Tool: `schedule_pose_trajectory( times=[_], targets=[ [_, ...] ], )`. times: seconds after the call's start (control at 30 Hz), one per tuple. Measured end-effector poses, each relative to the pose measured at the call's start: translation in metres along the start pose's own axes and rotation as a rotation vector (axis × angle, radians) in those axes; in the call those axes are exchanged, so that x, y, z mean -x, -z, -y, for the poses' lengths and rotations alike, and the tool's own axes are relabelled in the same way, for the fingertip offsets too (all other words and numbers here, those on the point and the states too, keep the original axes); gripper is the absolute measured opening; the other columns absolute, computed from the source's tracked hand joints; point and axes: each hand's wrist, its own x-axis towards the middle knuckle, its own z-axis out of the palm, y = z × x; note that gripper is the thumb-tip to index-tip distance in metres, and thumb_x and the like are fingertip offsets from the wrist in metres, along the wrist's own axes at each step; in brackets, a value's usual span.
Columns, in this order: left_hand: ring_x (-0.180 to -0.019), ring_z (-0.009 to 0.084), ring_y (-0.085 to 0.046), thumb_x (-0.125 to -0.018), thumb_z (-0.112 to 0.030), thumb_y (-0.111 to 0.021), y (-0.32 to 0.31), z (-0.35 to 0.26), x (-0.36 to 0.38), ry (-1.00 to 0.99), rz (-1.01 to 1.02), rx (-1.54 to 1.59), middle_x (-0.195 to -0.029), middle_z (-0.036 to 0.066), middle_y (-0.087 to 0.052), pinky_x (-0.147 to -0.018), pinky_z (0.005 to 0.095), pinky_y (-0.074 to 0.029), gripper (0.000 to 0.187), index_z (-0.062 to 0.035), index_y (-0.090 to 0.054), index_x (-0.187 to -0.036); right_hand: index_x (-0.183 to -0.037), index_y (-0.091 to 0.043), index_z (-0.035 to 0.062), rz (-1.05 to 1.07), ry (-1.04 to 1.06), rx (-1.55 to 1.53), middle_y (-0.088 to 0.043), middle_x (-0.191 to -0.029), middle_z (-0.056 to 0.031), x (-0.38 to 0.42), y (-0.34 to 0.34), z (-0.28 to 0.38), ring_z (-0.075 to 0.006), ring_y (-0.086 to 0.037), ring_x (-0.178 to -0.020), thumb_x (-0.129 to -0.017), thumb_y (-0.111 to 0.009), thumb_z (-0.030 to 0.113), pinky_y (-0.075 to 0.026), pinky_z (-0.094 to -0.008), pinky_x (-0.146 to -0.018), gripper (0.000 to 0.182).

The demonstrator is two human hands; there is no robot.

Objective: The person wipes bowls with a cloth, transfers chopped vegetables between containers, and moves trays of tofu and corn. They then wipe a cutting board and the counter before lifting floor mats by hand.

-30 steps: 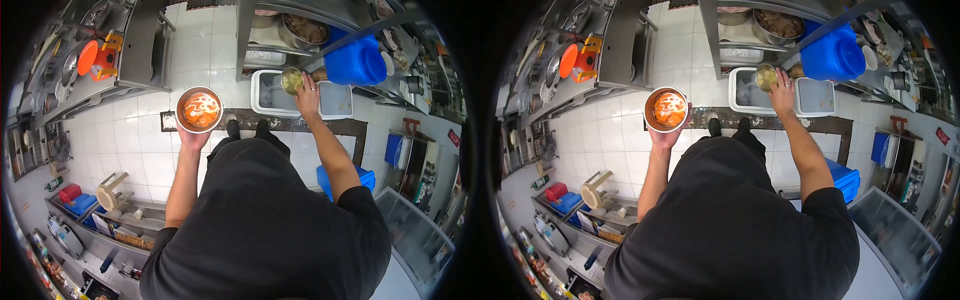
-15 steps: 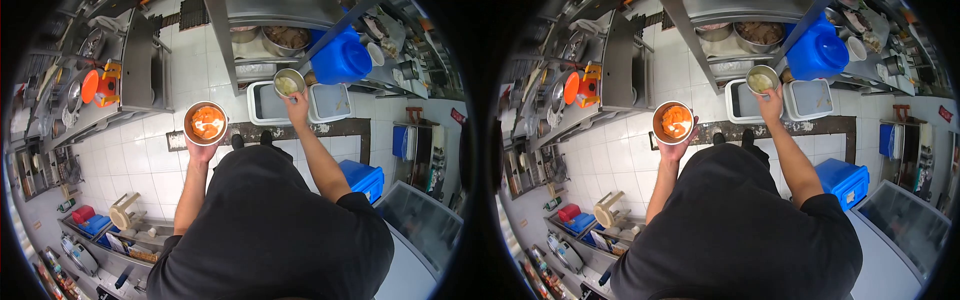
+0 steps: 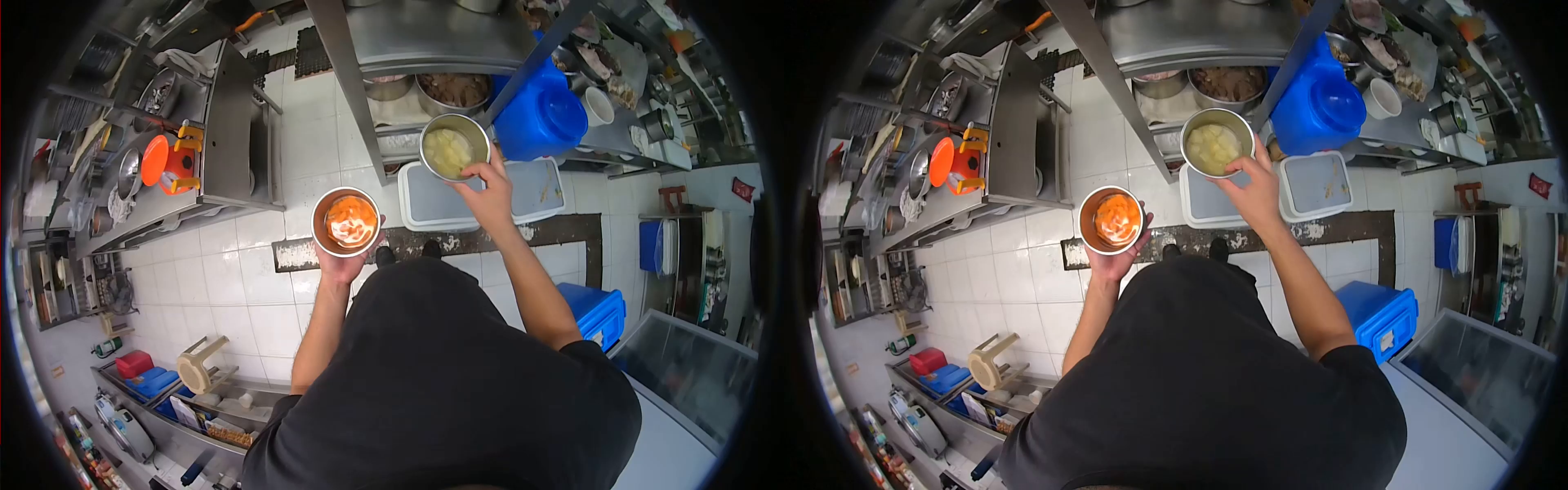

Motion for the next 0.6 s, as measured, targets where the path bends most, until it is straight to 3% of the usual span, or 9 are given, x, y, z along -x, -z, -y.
schedule_pose_trajectory(
  times=[0.1, 0.27, 0.6],
  targets=[
    [-0.136, 0.0465, -0.047, -0.097, -0.067, -0.042, -0.006, 0.004, 0.003, 0.019, -0.006, 0.010, -0.148, 0.021, -0.049, -0.103, 0.0556, -0.050, 0.079, -0.0100, -0.041, -0.151, -0.083, -0.068, 0.0087, -0.008, 0.224, 0.030, -0.045, -0.153, -0.0239, -0.022, 0.025, 0.027, -0.0388, -0.050, -0.138, -0.065, -0.090, 0.009, -0.045, -0.0429, -0.108, 0.029],
    [-0.135, 0.0457, -0.048, -0.097, -0.066, -0.043, -0.006, 0.008, 0.005, -0.009, -0.012, 0.002, -0.148, 0.021, -0.049, -0.104, 0.0554, -0.050, 0.078, -0.0094, -0.042, -0.151, -0.084, -0.068, 0.0078, -0.004, 0.389, -0.013, -0.045, -0.153, -0.0244, -0.047, 0.045, 0.061, -0.0397, -0.047, -0.140, -0.061, -0.089, 0.002, -0.044, -0.0427, -0.111, 0.032],
    [-0.133, 0.0460, -0.050, -0.097, -0.066, -0.043, 0.002, 0.012, 0.016, -0.040, 0.005, 0.038, -0.149, 0.022, -0.048, -0.106, 0.0573, -0.049, 0.078, -0.0092, -0.042, -0.150, -0.084, -0.067, 0.0067, 0.019, 0.422, -0.005, -0.046, -0.152, -0.0243, -0.035, 0.041, 0.056, -0.0399, -0.047, -0.140, -0.059, -0.088, 0.000, -0.043, -0.0428, -0.112, 0.033]
  ],
)
